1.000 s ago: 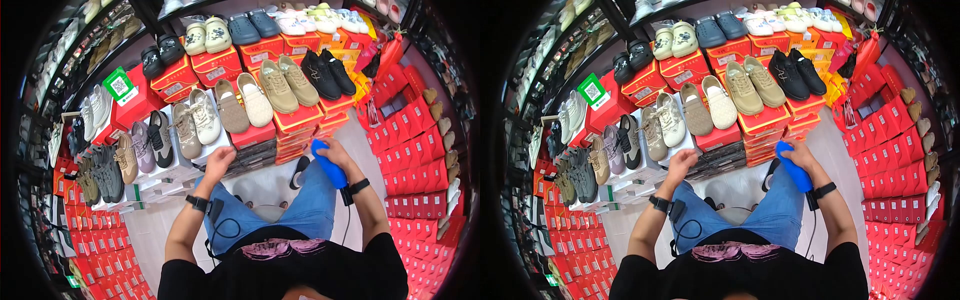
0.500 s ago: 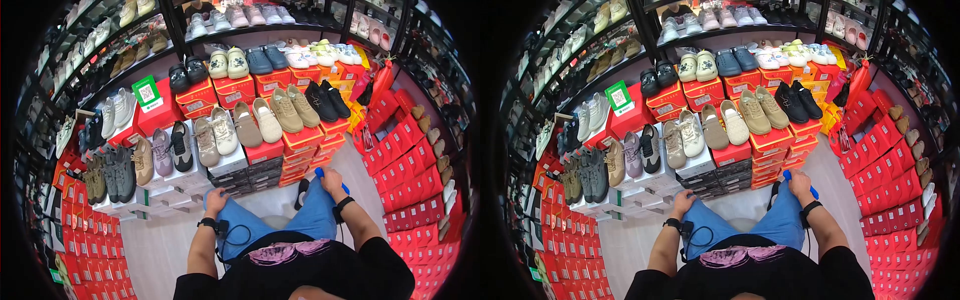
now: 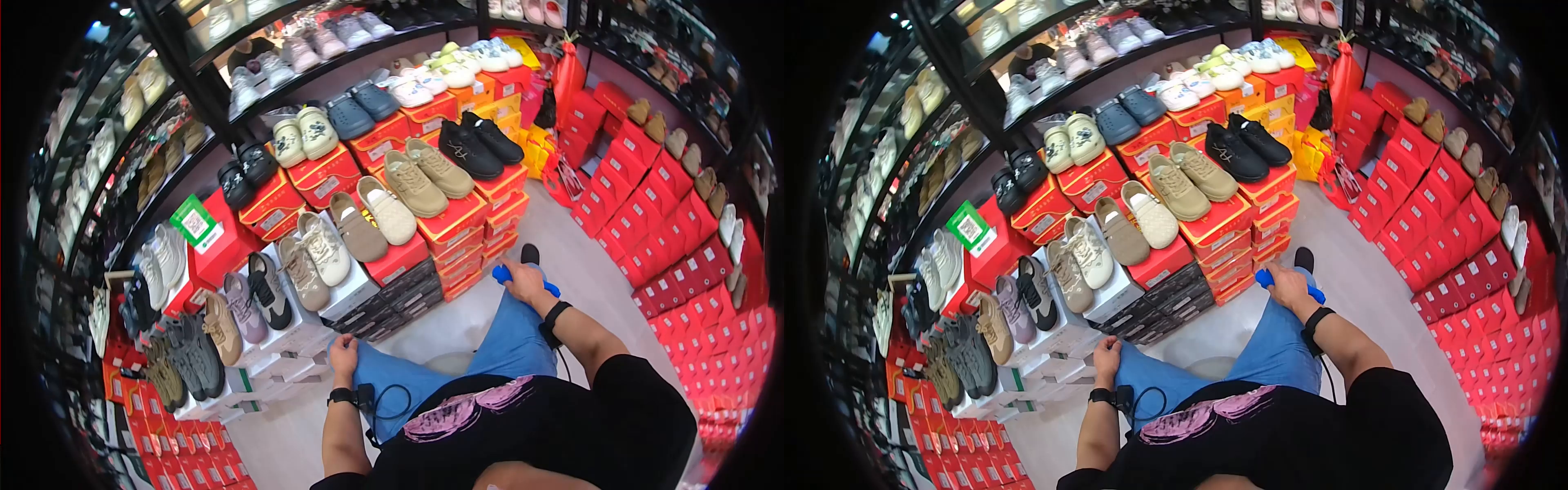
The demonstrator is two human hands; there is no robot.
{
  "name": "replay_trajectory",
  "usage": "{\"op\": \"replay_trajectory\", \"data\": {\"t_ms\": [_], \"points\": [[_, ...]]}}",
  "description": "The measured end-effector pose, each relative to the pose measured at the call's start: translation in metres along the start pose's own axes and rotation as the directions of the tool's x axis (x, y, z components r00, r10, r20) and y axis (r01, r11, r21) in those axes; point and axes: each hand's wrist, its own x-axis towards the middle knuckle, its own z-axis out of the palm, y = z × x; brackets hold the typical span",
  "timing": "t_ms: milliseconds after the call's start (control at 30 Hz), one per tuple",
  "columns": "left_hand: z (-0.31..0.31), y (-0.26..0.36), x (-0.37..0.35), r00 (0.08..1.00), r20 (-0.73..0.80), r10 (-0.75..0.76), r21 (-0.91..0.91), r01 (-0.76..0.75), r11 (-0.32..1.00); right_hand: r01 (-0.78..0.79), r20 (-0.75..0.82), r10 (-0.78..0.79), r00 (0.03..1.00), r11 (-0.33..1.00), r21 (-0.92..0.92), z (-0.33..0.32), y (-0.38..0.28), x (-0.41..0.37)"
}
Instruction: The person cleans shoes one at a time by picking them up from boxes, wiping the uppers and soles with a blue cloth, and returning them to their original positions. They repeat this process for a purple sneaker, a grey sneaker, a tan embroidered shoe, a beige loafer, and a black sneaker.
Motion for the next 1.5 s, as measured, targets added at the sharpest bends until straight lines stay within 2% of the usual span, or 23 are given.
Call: {"op": "replay_trajectory", "data": {"t_ms": [67,133,167,267,333,367,400,433,500,567,667,700,767,800,933,1000,1067,1100,1167,1233,1333,1433,1500], "points": [[0.001,0.006,0.005,1.0,0.023,-0.008,0.074,0.006,0.997,-0.057,0.02,0.057,0.998,0.998,0.017,0.004,0.011,-0.001],[0.004,0.005,0.012,0.999,0.035,0.026,0.148,-0.031,0.988,-0.076,-0.061,0.089,0.994,0.981,0.179,0.011,0.023,-0.003],[0.009,0.004,0.018,0.999,0.048,0.02,0.163,-0.027,0.986,-0.089,-0.046,0.1,0.994,0.978,0.187,0.015,0.028,0.0],[0.013,0.012,0.025,0.998,0.052,-0.026,0.294,0.01,0.956,-0.056,-0.071,0.079,0.994,0.959,0.277,0.009,0.029,0.001],[0.02,0.02,0.034,0.991,0.133,0.018,0.421,-0.073,0.904,-0.074,-0.037,0.088,0.995,0.959,0.273,0.012,0.031,0.006],[0.023,0.021,0.038,0.989,0.147,0.0,0.432,-0.064,0.9,-0.074,-0.037,0.086,0.996,0.964,0.257,0.014,0.033,0.011],[0.027,0.019,0.042,0.977,0.212,-0.01,0.497,-0.099,0.862,-0.029,-0.084,0.05,0.995,0.97,0.241,0.014,0.034,0.014],[0.032,0.018,0.045,0.96,0.278,-0.025,0.553,-0.139,0.822,-0.041,-0.059,0.057,0.997,0.97,0.239,0.012,0.035,0.018],[0.043,0.017,0.051,0.945,0.311,-0.102,0.62,-0.12,0.775,0.021,-0.031,-0.016,0.999,0.982,0.187,0.008,0.037,0.025],[0.053,0.019,0.053,0.924,0.341,-0.171,0.68,-0.117,0.724,0.014,-0.009,-0.012,1.0,0.986,0.163,0.001,0.044,0.032],[0.069,0.044,0.056,0.889,0.354,-0.291,0.514,0.076,0.854,0.007,-0.05,-0.001,0.999,0.992,0.126,-0.014,0.054,0.052],[0.084,0.028,0.056,0.885,0.369,-0.285,0.51,0.063,0.858,0.012,-0.094,-0.001,0.996,0.994,0.113,-0.021,0.058,0.06],[0.126,-0.02,0.056,0.866,0.428,-0.26,0.087,0.247,0.965,-0.002,-0.086,0.011,0.996,0.995,0.1,-0.024,0.068,0.078],[0.132,0.003,0.053,0.79,0.501,-0.354,-0.068,0.443,0.894,0.007,-0.062,-0.001,0.998,0.996,0.084,-0.025,0.072,0.087],[0.146,0.04,0.056,0.747,0.577,-0.331,-0.167,0.504,0.847,0.036,0.01,-0.036,0.999,0.998,0.049,-0.04,0.083,0.117],[0.144,0.052,0.06,0.722,0.557,-0.409,-0.168,0.581,0.797,0.054,0.024,-0.055,0.998,0.997,0.054,-0.045,0.09,0.126],[0.144,0.061,0.062,0.711,0.547,-0.443,-0.159,0.608,0.778,0.174,0.065,-0.182,0.981,0.978,0.116,-0.052,0.098,0.134],[0.147,0.066,0.062,0.699,0.536,-0.474,-0.151,0.632,0.76,0.171,0.065,-0.179,0.982,0.979,0.115,-0.057,0.096,0.137],[0.156,0.071,0.061,0.702,0.539,-0.465,-0.102,0.602,0.792,0.226,0.091,-0.258,0.962,0.935,0.272,-0.069,0.079,0.144],[0.163,0.082,0.062,0.71,0.542,-0.45,-0.055,0.564,0.824,0.237,0.075,-0.274,0.959,0.918,0.317,-0.072,0.063,0.15],[0.175,0.116,0.065,0.668,0.616,-0.418,-0.044,0.559,0.828,0.317,0.076,-0.414,0.907,0.791,0.523,-0.079,0.031,0.158],[0.175,0.168,0.066,0.638,0.703,-0.313,-0.184,0.589,0.787,0.323,0.068,-0.45,0.89,0.731,0.601,-0.076,0.004,0.168],[0.167,0.208,0.064,0.598,0.796,-0.094,-0.411,0.648,0.641,0.328,0.049,-0.461,0.886,0.698,0.637,-0.073,-0.008,0.174]]}}
